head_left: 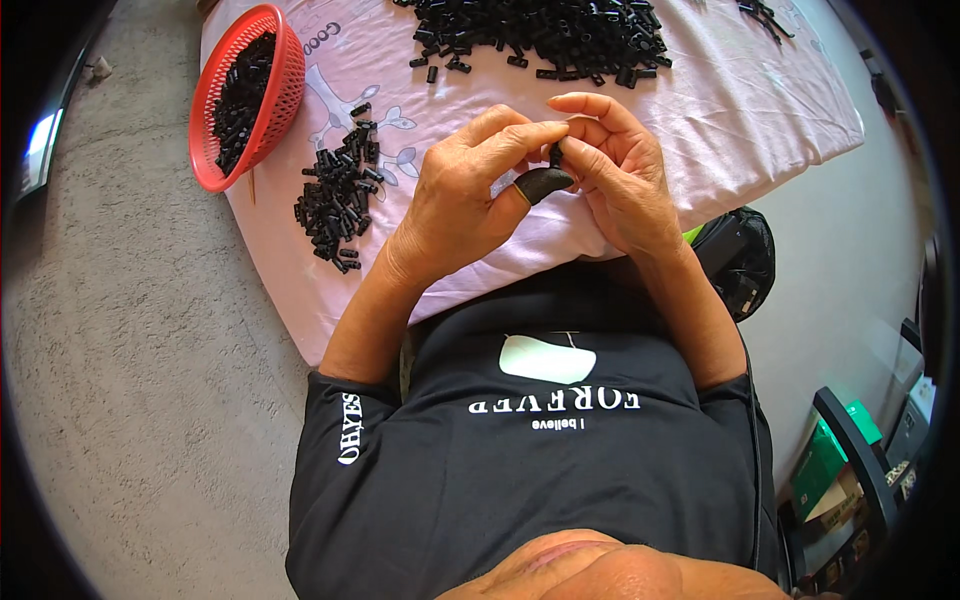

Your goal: The person assembles small components by picking up metal pins, inserting them into plastic pieces by hand, and placing the assembled items onto the table.

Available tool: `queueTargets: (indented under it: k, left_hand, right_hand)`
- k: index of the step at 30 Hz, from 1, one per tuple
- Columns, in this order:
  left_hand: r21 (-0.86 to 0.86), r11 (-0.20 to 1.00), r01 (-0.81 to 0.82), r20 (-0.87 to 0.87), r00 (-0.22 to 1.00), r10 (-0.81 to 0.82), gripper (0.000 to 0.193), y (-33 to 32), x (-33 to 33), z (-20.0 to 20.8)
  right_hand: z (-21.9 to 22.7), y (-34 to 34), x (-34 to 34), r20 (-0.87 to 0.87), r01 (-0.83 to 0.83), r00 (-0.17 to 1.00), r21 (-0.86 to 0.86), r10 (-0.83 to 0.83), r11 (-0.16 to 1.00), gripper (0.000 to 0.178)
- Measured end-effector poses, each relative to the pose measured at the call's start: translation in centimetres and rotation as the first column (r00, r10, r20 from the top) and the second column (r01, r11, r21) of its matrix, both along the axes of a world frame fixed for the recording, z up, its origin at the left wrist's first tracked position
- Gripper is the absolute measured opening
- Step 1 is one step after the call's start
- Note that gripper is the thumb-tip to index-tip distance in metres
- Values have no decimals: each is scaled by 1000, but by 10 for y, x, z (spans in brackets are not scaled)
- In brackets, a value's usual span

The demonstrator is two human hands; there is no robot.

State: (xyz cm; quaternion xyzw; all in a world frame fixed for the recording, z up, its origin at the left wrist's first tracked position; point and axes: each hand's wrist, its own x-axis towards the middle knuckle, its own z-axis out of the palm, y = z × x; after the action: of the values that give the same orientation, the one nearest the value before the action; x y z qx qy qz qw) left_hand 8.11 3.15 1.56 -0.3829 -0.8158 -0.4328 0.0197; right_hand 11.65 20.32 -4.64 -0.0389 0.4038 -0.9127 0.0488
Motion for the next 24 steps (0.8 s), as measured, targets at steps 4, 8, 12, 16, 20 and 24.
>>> queueTargets:
  k: [4, 8, 12, 16, 20, 24]
  left_hand:
    - [102, 994, -37, 6, 999, 36, 40, 3, 2, -1]
    - [106, 993, -52, -74, 995, 60, 33, 3, 3, 0]
    - [111, 994, -17, -19, 1000, 19, 30, 0, 0, -1]
    - [164, 986, -11, 106, 994, -7, 34, 3, -2, 2]
    - [80, 997, -6, 143, 990, -6, 44, 1, -5, 7]
    - [-32, 998, 53, 118, 992, -49, 48, -3, -8, 10]
  right_hand:
    - [-1, 0, -1, 3, -3, 1000, -6, 3, 1000, 30]
    - [-1, 2, 0, 9, -5, 1000, -34, 5, 999, 28]
    - [0, 2, 0, 29, -9, 1000, -52, 11, 999, 24]
    - [-2, 3, 0, 6, -30, 1000, -47, 30, 998, 21]
    - [0, -1, 1, 4, -3, 1000, -52, 3, 999, 19]
    - [3, 1, 1, 0, -17, 1000, -19, 17, 1000, 20]
